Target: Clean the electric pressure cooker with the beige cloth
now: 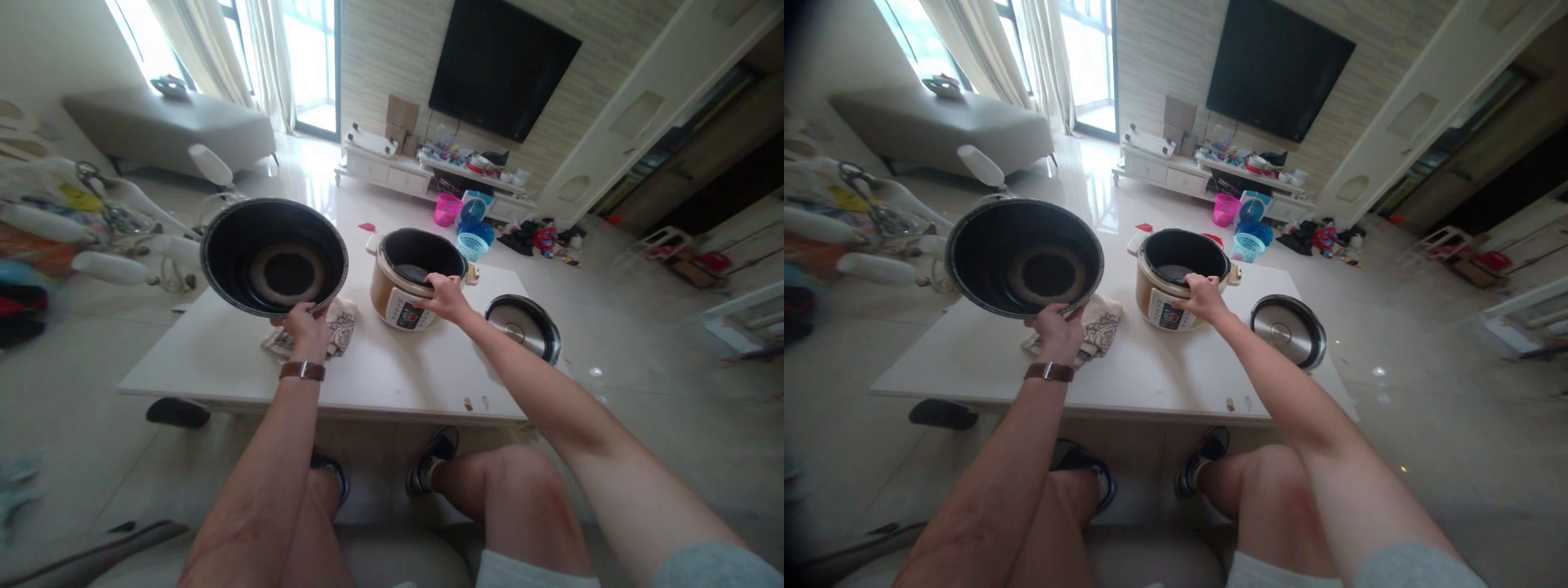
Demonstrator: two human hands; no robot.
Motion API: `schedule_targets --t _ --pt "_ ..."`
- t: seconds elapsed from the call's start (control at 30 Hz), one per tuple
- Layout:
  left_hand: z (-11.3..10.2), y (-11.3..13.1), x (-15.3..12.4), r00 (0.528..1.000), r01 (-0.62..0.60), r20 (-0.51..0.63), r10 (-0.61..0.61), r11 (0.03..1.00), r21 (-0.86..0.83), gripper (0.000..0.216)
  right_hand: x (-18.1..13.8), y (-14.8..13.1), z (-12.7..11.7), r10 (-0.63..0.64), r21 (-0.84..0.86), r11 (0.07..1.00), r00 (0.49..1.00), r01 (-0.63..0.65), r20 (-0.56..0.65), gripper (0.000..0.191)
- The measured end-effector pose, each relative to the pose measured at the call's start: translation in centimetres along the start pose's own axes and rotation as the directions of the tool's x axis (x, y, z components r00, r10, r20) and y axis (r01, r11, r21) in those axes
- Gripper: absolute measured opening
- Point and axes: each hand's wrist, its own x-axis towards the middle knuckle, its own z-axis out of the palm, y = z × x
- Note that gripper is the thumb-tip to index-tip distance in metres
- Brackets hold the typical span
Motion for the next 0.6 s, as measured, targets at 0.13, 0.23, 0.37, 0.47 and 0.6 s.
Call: schedule_targets --t 0.13,0.23,0.37,0.47,0.6 --pt "0.1 0.5 -0.3 0.997 0.066 -0.03 -0.07 0.993 -0.099 0.053 -3.5 0.0 -0.6 -0.029 0.069 0.997 1.0 0.029 0.001 0.046" --pt "0.1 0.7 -0.5 0.996 0.062 -0.057 -0.067 0.994 -0.091 0.054 -7.2 -0.4 -1.1 -0.057 0.118 0.992 0.998 0.053 0.024 0.044" --pt "0.1 0.7 -0.8 0.996 0.061 -0.056 -0.068 0.992 -0.108 0.05 -11.8 -1.8 -2.3 -0.058 0.186 0.981 0.998 0.05 0.036 0.041" --pt "0.4 0.6 -1.4 0.999 0.036 -0.025 -0.038 0.996 -0.079 0.041 -13.3 -3.3 -3.5 -0.019 0.293 0.956 1.0 0.022 -0.013 0.043" --pt "1.7 1.2 -2.6 0.999 -0.049 -0.004 0.049 0.997 -0.062 0.041 -12.6 -5.5 -4.5 0.111 0.523 0.851 0.958 0.044 -0.263 0.045"
